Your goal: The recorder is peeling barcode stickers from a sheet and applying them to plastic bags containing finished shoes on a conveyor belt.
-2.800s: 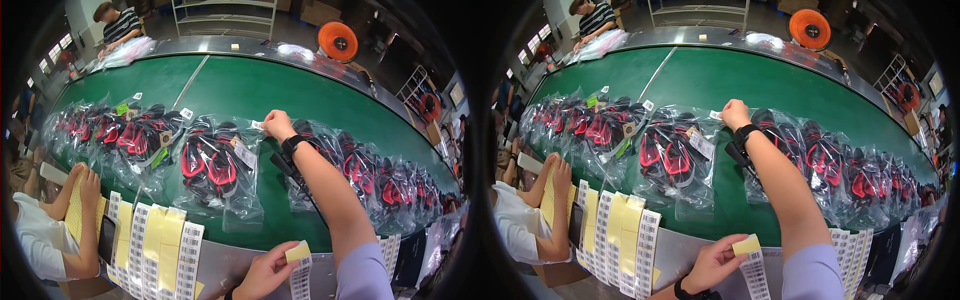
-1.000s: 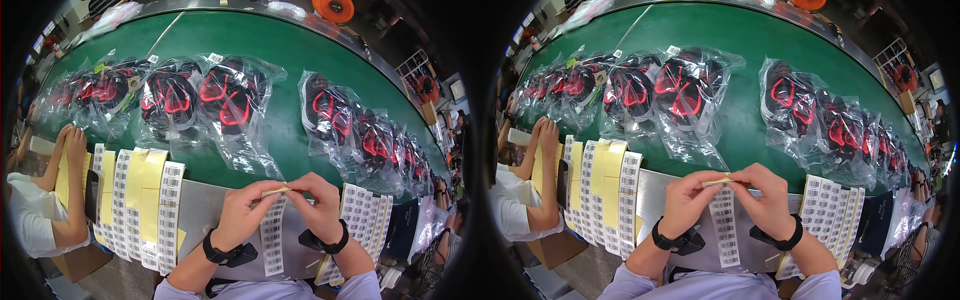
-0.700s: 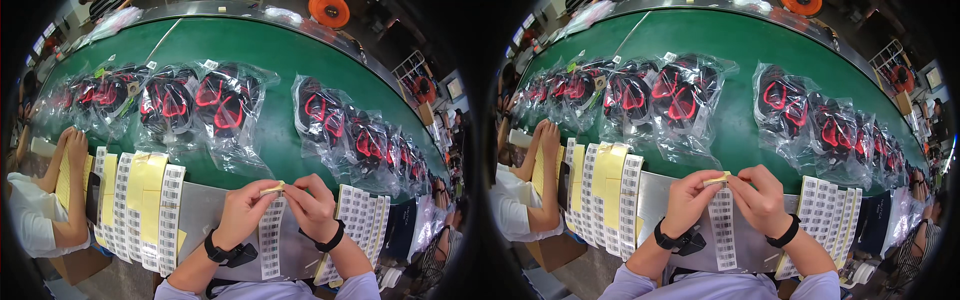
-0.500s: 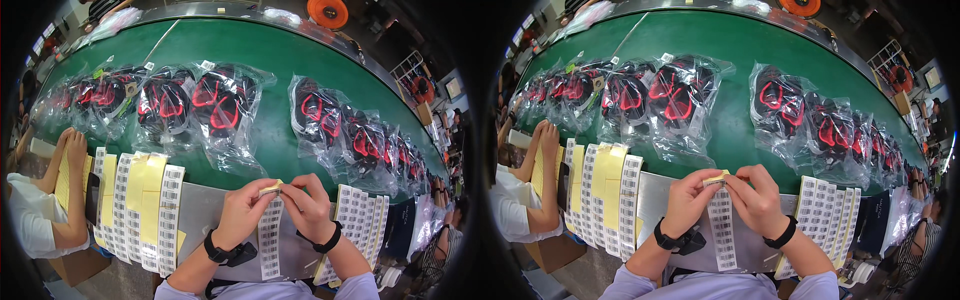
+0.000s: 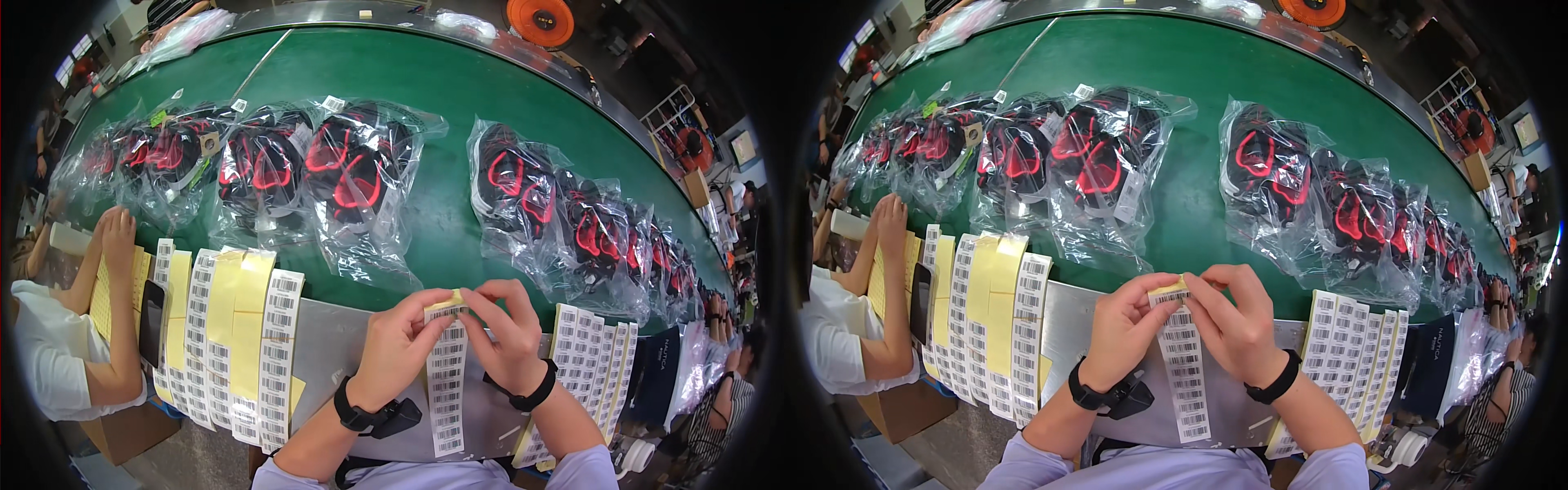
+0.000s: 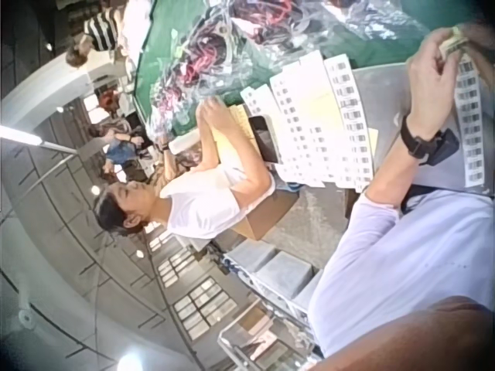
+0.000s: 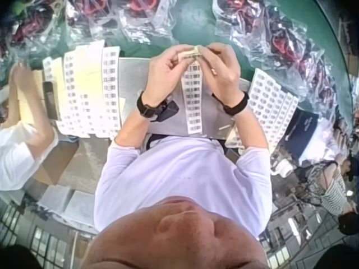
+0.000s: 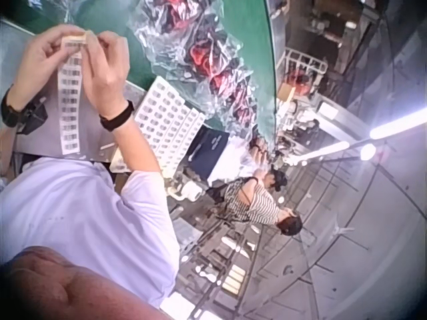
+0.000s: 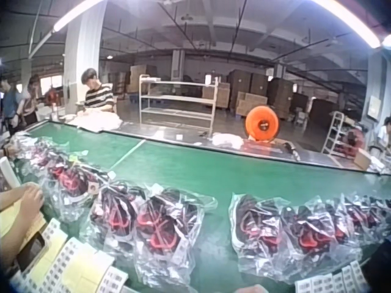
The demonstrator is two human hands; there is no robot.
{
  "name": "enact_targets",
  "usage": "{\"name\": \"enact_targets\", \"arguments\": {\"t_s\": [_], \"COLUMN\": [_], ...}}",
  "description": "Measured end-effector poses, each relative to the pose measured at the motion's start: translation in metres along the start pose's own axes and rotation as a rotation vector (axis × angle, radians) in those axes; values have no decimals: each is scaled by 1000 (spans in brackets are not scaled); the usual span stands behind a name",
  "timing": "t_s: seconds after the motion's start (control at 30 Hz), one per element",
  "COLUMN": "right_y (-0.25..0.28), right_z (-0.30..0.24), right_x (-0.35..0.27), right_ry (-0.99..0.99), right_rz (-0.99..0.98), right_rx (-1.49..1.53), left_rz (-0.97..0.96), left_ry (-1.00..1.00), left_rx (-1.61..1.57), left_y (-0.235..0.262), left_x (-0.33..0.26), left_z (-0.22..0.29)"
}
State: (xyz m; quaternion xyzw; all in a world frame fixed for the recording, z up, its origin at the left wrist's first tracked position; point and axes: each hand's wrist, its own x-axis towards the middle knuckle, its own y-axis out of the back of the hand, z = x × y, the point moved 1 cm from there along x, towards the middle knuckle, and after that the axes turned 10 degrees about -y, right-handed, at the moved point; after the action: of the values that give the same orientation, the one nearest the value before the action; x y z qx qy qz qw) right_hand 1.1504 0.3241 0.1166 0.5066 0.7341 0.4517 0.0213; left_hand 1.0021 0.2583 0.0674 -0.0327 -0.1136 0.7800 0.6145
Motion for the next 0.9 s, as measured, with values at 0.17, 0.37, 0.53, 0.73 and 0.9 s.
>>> {"name": "enact_targets", "arguments": {"t_s": [0.17,0.37,0.53,0.73,0.9], "right_y": [6,16,41,-77,-135], "right_z": [9,4,3,114,152], "right_x": [-3,9,34,145,196], "right_ry": [116,156,-192,-860,-1002], "right_rz": [-60,-61,30,124,150], "right_rx": [-83,-37,459,1206,1083], "left_rz": [-22,-1,75,-122,-40], "left_ry": [87,-4,47,123,113], "left_rx": [-35,5,1,54,73], "left_y": [-3,-11,-7,-30,-31], "left_x": [2,-2,5,-3,-2], "left_z": [7,-3,0,-14,-16]}}
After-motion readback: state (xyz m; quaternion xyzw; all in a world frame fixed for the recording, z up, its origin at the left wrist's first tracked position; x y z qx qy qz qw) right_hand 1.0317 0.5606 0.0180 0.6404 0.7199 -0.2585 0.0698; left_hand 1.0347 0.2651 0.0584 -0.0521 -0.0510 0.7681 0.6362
